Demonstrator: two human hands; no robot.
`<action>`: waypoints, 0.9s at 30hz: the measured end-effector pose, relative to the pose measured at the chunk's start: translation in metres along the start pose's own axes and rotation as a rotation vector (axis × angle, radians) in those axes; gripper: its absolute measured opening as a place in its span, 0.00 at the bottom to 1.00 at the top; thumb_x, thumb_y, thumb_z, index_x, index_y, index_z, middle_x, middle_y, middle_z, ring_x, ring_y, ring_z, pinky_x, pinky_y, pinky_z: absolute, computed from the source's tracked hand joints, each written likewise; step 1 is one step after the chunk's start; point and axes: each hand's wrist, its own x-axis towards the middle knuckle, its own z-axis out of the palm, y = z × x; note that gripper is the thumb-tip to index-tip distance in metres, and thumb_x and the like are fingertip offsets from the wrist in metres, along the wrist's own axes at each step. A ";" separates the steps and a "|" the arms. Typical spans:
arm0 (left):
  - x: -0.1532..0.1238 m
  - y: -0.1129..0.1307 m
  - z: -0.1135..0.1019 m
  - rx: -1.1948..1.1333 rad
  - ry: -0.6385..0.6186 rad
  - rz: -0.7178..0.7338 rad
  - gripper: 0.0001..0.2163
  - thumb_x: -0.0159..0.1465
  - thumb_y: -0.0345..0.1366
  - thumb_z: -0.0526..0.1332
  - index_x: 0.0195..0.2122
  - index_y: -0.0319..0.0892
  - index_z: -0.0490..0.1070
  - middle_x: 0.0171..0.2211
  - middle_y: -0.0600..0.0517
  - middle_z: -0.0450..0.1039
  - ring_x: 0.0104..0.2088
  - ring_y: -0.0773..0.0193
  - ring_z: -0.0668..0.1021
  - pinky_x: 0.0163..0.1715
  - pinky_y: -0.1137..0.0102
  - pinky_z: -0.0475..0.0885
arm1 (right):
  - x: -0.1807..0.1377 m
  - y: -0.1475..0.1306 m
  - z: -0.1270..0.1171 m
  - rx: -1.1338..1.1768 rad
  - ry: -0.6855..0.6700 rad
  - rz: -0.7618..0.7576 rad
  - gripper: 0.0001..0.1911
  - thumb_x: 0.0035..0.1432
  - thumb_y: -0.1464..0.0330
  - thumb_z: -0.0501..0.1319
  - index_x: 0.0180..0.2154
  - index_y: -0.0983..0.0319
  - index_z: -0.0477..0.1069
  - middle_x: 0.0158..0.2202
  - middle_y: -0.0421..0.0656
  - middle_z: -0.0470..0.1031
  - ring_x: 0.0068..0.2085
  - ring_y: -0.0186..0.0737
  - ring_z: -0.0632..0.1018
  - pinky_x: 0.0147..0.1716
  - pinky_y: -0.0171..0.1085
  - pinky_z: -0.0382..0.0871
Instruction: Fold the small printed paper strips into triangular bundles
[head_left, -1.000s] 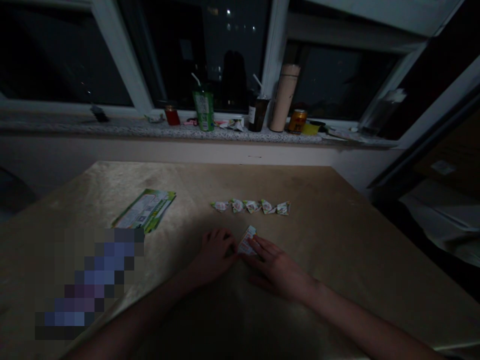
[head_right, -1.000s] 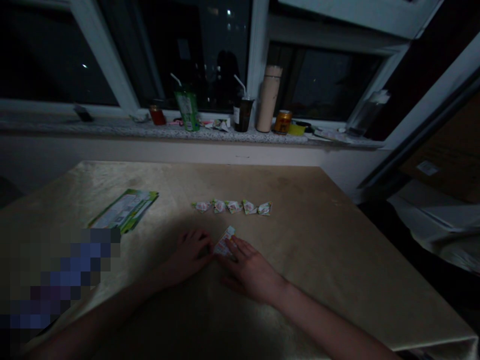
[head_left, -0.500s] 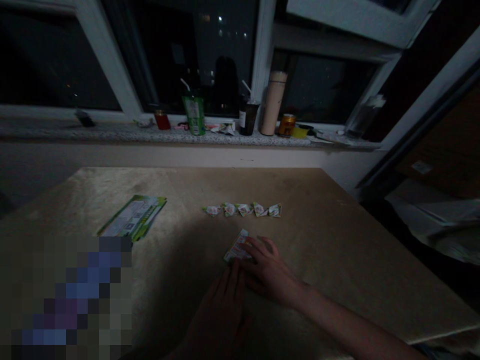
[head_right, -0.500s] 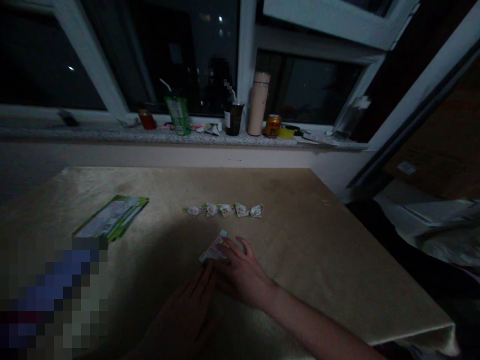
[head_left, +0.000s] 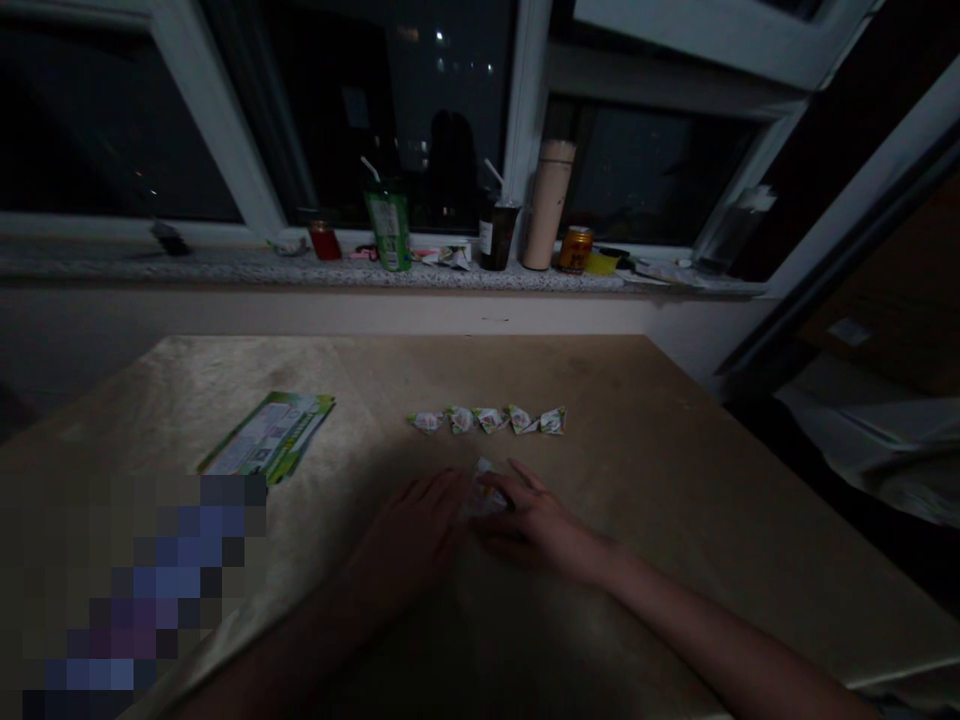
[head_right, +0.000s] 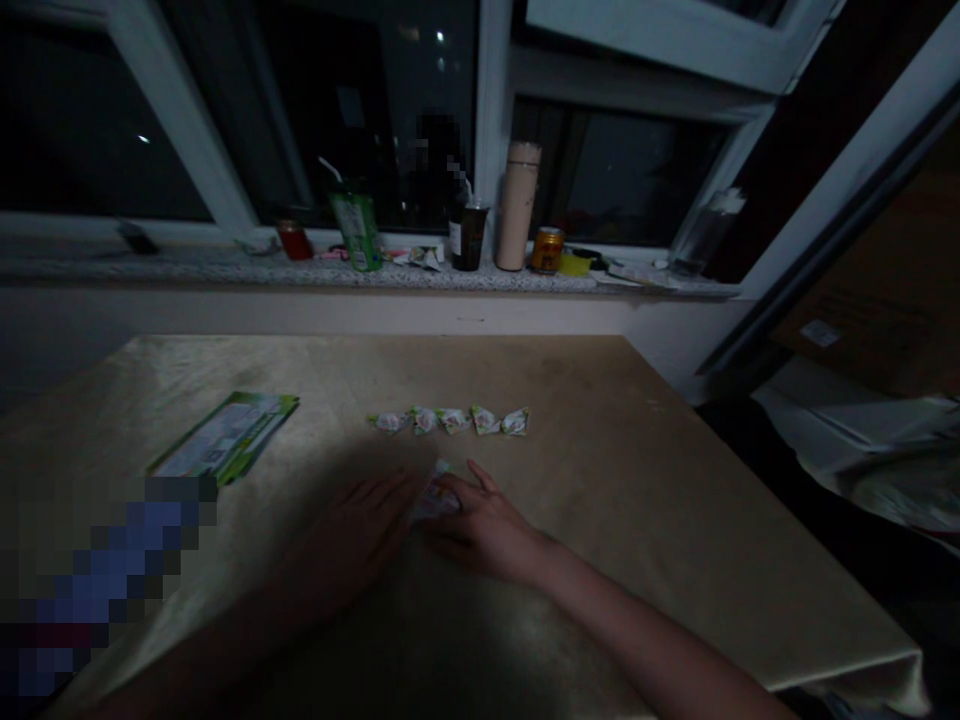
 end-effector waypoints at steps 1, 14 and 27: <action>0.003 -0.010 0.003 -0.011 0.017 0.025 0.18 0.68 0.34 0.48 0.59 0.38 0.61 0.57 0.43 0.65 0.57 0.55 0.67 0.56 0.59 0.60 | 0.003 0.001 -0.002 0.011 -0.006 -0.009 0.14 0.62 0.62 0.57 0.47 0.55 0.74 0.59 0.48 0.63 0.63 0.41 0.59 0.63 0.52 0.36; 0.003 -0.028 0.006 -0.210 -0.207 0.171 0.27 0.67 0.40 0.53 0.65 0.40 0.50 0.63 0.44 0.56 0.62 0.57 0.61 0.59 0.61 0.56 | 0.005 -0.009 0.011 -0.254 0.026 -0.190 0.11 0.62 0.62 0.56 0.40 0.58 0.74 0.44 0.44 0.76 0.56 0.44 0.67 0.64 0.55 0.37; 0.004 -0.032 0.004 0.006 -0.158 0.232 0.13 0.67 0.35 0.55 0.51 0.42 0.69 0.48 0.46 0.73 0.47 0.54 0.74 0.49 0.60 0.65 | -0.008 -0.003 0.009 -0.317 0.216 -0.053 0.07 0.60 0.67 0.58 0.39 0.60 0.73 0.39 0.44 0.77 0.47 0.45 0.73 0.61 0.55 0.51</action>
